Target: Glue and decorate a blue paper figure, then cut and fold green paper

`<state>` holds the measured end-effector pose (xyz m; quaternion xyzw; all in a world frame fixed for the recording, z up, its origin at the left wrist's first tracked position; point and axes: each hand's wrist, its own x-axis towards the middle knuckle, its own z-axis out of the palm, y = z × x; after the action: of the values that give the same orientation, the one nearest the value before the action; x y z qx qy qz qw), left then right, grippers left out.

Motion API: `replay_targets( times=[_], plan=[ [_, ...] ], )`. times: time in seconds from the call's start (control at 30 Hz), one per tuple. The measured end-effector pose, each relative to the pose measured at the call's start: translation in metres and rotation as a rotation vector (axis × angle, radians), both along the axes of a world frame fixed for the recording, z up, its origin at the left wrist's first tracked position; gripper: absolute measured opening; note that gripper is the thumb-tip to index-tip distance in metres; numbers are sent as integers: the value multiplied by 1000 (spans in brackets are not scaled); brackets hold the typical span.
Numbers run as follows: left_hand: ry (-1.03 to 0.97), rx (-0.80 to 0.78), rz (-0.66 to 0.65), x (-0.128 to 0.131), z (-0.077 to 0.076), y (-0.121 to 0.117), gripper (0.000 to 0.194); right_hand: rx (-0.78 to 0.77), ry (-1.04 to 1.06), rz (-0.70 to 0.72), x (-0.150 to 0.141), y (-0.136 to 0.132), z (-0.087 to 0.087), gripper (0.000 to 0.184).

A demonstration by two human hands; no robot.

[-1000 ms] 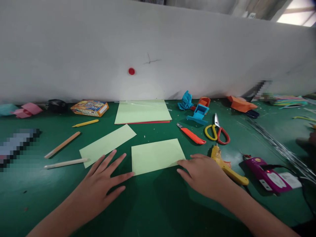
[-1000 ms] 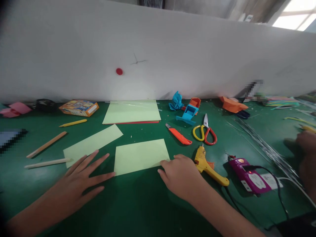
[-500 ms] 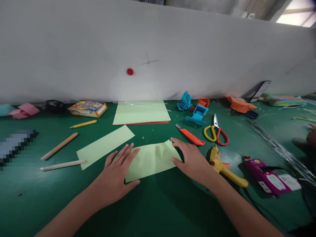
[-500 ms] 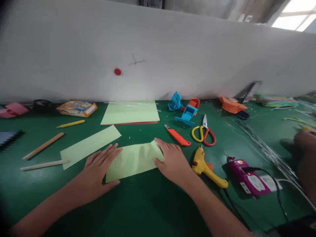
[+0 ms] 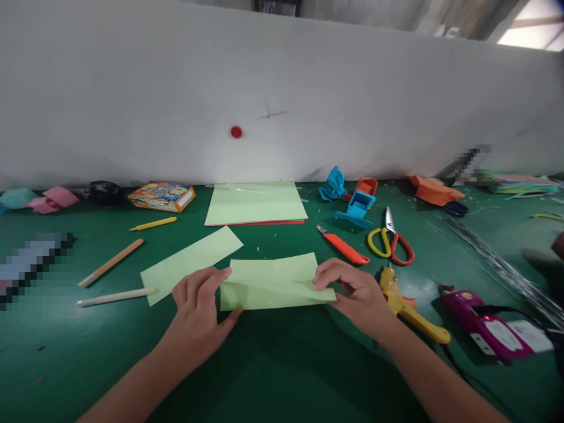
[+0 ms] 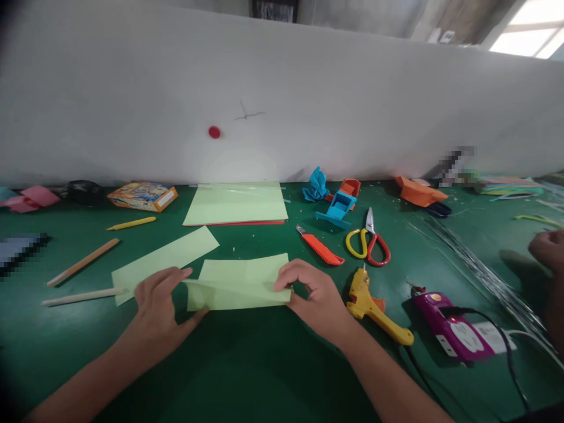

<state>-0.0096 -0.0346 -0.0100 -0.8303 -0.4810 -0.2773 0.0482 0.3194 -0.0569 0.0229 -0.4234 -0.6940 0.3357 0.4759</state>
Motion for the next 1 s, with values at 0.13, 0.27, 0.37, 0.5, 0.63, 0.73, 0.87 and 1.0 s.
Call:
replay_targets(
  times=[0.13,0.27,0.37,0.5,0.63,0.73,0.87,1.0],
  plan=[
    [5,323,-28,1,18,-4,29,220,-39,243,-7,-8,4,28],
    [89,204,-253,1,34,-7,27,290,-218,441,-17,-14,3,34],
    [126,184,-336,1,41,-14,27,254,-298,525,-22,-15,3,36],
    [114,257,-324,2,46,-27,24,79,-309,599,-21,-15,4,76],
    [112,322,-358,0,44,-27,24,-110,-427,590,-20,-15,-2,99],
    [120,302,-350,-2,37,-20,25,-188,-522,525,-21,-16,-6,103],
    [168,196,-356,1,28,-15,30,-190,-652,453,-23,-17,-8,108],
    [323,25,-457,9,19,-17,53,-134,-774,474,-25,-18,-7,106]
  ],
)
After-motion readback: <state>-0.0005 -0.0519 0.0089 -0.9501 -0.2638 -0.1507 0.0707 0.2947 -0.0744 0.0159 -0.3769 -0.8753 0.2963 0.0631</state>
